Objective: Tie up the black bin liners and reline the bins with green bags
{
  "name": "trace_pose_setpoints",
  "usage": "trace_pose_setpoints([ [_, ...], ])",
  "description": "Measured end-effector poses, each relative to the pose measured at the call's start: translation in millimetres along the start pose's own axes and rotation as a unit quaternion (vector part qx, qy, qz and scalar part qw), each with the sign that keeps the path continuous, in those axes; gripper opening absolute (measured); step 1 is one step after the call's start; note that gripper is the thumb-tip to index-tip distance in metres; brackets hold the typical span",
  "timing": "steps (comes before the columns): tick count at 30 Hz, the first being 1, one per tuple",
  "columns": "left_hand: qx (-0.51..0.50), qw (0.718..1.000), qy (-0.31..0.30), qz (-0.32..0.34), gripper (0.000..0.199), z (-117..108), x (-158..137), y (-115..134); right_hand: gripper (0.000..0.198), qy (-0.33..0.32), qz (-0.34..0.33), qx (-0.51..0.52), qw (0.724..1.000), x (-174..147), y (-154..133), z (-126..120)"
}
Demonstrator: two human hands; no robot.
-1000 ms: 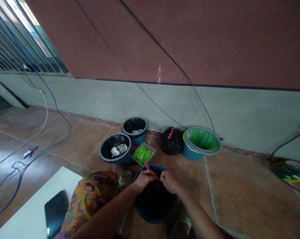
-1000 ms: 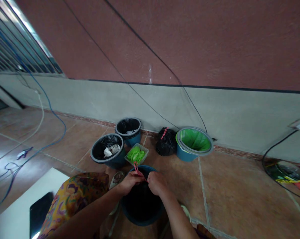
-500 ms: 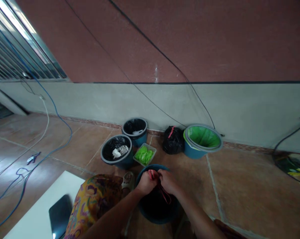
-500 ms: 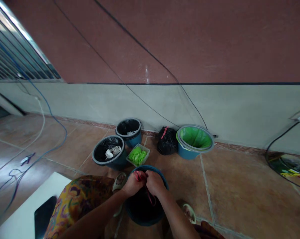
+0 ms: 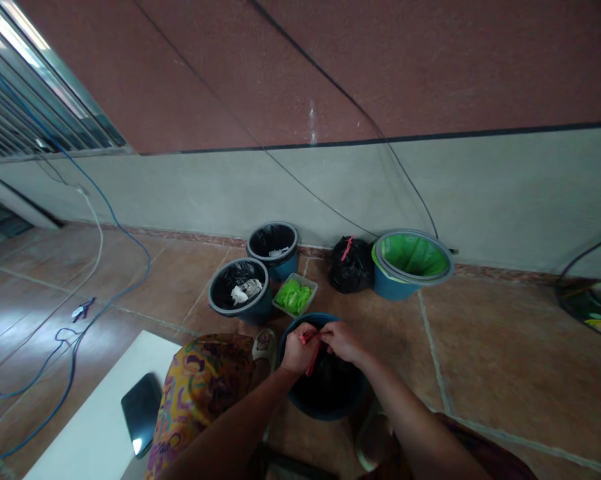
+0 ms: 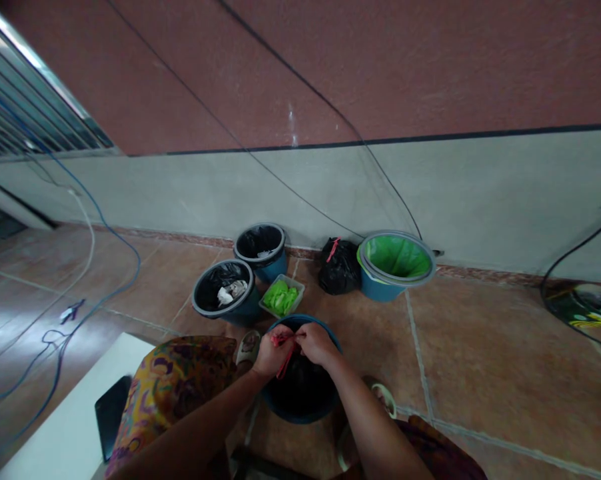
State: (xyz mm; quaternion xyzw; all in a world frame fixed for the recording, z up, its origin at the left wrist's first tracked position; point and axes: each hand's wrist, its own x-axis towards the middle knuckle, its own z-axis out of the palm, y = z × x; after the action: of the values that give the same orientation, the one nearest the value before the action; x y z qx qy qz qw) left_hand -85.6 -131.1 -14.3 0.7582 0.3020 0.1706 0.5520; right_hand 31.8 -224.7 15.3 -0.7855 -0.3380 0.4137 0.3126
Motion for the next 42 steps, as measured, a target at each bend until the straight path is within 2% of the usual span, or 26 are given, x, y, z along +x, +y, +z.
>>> trace_pose_setpoints([
  [4,-0.006,0.999,-0.001,-0.038,0.016,3,-4,-7,0.024,-0.002,0.03,-0.027,0.999,1,5,3],
  [7,0.027,0.998,-0.019,-0.05,0.015,3,-4,-9,0.026,0.008,0.021,-0.091,0.996,1,6,4],
  [10,0.104,0.992,-0.052,-0.054,0.014,-2,-4,-9,0.023,0.031,0.015,-0.208,0.978,-2,7,3],
  [13,0.152,0.984,-0.074,-0.062,0.016,-7,-8,-11,0.029,0.042,0.044,-0.274,0.96,-5,9,4],
  [18,0.135,0.985,-0.086,-0.057,0.016,-11,-13,-20,0.034,0.04,0.069,-0.292,0.953,-5,15,5],
  [21,0.133,0.986,-0.086,-0.045,0.01,-13,-11,-26,0.036,0.026,0.056,-0.269,0.961,-5,19,1],
  [24,0.136,0.985,-0.103,-0.039,0.009,-15,-9,-31,0.057,0.003,0.06,-0.256,0.965,-8,21,3],
  [27,0.127,0.983,-0.125,-0.034,0.023,-13,-11,-38,0.096,-0.015,0.091,-0.277,0.956,-13,21,14],
  [29,0.122,0.983,-0.133,-0.043,0.042,-9,-14,-44,0.104,-0.015,0.097,-0.285,0.953,-16,22,24],
  [33,0.118,0.975,-0.175,-0.07,0.1,0,-22,-58,0.079,0.007,0.074,-0.288,0.955,-15,28,38],
  [34,0.113,0.973,-0.185,-0.075,0.108,2,-22,-60,0.071,0.008,0.065,-0.286,0.956,-14,30,40],
  [35,0.103,0.973,-0.193,-0.077,0.106,5,-22,-62,0.064,0.003,0.056,-0.283,0.957,-13,31,43],
  [36,0.09,0.973,-0.198,-0.077,0.094,7,-22,-64,0.058,-0.006,0.044,-0.28,0.959,-13,33,45],
  [39,0.058,0.976,-0.194,-0.076,0.027,13,-19,-63,0.046,-0.032,0.003,-0.274,0.961,-11,35,48],
  [40,0.055,0.978,-0.184,-0.08,0.013,14,-18,-62,0.044,-0.032,-0.003,-0.269,0.962,-11,35,48],
  [42,0.067,0.98,-0.164,-0.088,0.009,14,-17,-57,0.042,-0.023,-0.003,-0.251,0.968,-12,33,43],
])
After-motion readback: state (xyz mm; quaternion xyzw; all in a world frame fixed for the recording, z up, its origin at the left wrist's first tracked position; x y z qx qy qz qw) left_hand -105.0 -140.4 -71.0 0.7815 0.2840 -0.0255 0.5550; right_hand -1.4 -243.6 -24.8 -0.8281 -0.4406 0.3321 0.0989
